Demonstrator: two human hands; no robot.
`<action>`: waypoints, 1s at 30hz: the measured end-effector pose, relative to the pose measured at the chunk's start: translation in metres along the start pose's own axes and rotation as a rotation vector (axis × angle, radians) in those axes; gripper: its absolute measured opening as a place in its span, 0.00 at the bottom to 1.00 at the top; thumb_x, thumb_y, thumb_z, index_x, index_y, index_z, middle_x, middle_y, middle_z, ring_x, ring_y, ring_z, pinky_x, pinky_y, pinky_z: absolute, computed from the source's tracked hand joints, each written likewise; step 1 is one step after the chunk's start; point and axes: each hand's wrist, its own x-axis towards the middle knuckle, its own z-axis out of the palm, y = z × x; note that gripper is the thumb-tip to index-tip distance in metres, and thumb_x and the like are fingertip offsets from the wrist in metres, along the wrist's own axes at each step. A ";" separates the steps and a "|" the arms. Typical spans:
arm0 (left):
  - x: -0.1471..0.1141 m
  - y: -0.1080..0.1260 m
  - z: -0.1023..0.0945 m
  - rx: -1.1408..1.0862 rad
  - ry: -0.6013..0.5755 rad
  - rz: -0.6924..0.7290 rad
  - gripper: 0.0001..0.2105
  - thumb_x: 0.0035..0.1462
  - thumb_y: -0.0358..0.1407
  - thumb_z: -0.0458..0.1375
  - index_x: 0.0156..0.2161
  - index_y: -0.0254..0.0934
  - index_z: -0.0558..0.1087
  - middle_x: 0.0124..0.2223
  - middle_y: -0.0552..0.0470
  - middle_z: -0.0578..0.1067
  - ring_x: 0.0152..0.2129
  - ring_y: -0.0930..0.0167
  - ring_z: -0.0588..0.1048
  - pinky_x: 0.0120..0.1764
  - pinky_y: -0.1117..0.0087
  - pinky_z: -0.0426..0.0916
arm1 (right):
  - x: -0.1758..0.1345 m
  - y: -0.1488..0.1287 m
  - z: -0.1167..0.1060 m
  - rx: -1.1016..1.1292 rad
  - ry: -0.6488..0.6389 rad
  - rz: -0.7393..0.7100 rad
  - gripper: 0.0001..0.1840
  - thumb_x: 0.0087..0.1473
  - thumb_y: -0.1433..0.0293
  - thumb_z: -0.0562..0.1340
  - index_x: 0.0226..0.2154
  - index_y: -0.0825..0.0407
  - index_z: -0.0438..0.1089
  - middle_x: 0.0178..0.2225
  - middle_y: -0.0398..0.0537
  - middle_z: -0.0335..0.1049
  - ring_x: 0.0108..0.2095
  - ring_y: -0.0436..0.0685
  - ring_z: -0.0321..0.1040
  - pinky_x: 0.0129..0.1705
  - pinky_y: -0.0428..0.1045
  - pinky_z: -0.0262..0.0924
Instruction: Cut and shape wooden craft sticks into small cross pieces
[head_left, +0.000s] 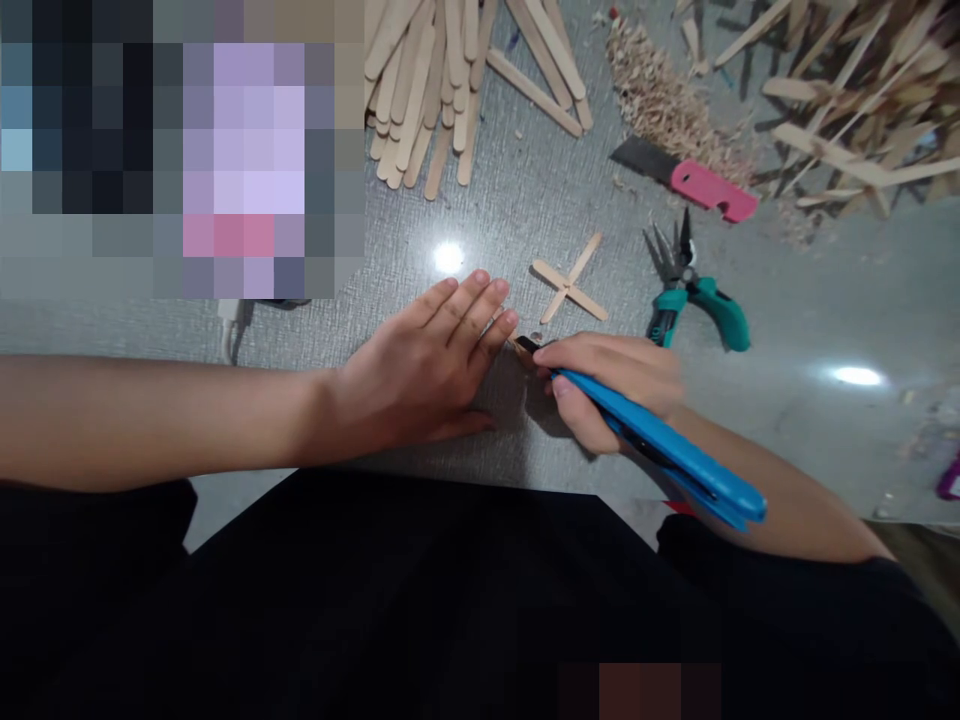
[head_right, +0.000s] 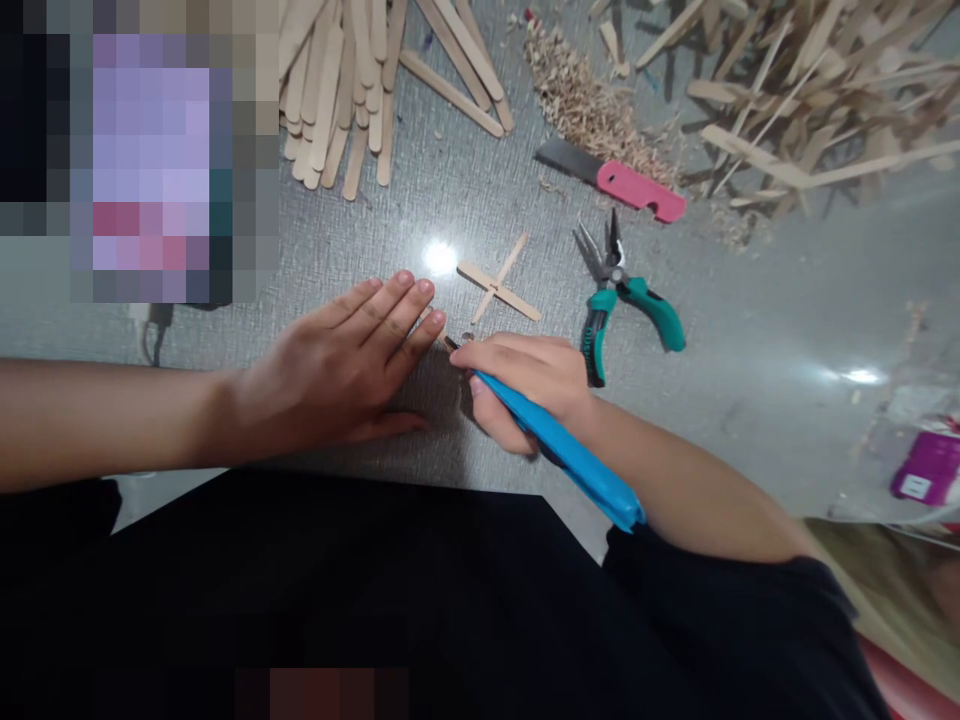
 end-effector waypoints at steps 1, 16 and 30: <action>0.000 0.000 0.001 0.004 0.015 0.005 0.50 0.76 0.62 0.60 0.83 0.19 0.59 0.85 0.21 0.58 0.84 0.40 0.60 0.83 0.43 0.58 | 0.000 0.000 0.000 -0.001 0.001 0.001 0.17 0.67 0.75 0.67 0.55 0.47 0.80 0.39 0.49 0.88 0.34 0.57 0.87 0.39 0.49 0.85; -0.001 0.001 -0.002 0.067 0.036 0.024 0.52 0.75 0.64 0.61 0.82 0.16 0.59 0.83 0.19 0.61 0.82 0.40 0.63 0.83 0.45 0.60 | -0.003 0.001 0.002 -0.018 0.005 -0.026 0.15 0.67 0.73 0.67 0.55 0.49 0.79 0.40 0.48 0.87 0.34 0.56 0.85 0.39 0.49 0.83; -0.001 -0.001 0.002 0.073 0.069 0.040 0.51 0.77 0.64 0.59 0.81 0.16 0.61 0.82 0.17 0.62 0.81 0.38 0.64 0.82 0.44 0.63 | 0.004 -0.002 0.009 -0.146 -0.009 -0.076 0.14 0.71 0.71 0.60 0.55 0.42 0.73 0.33 0.42 0.81 0.27 0.58 0.79 0.30 0.53 0.74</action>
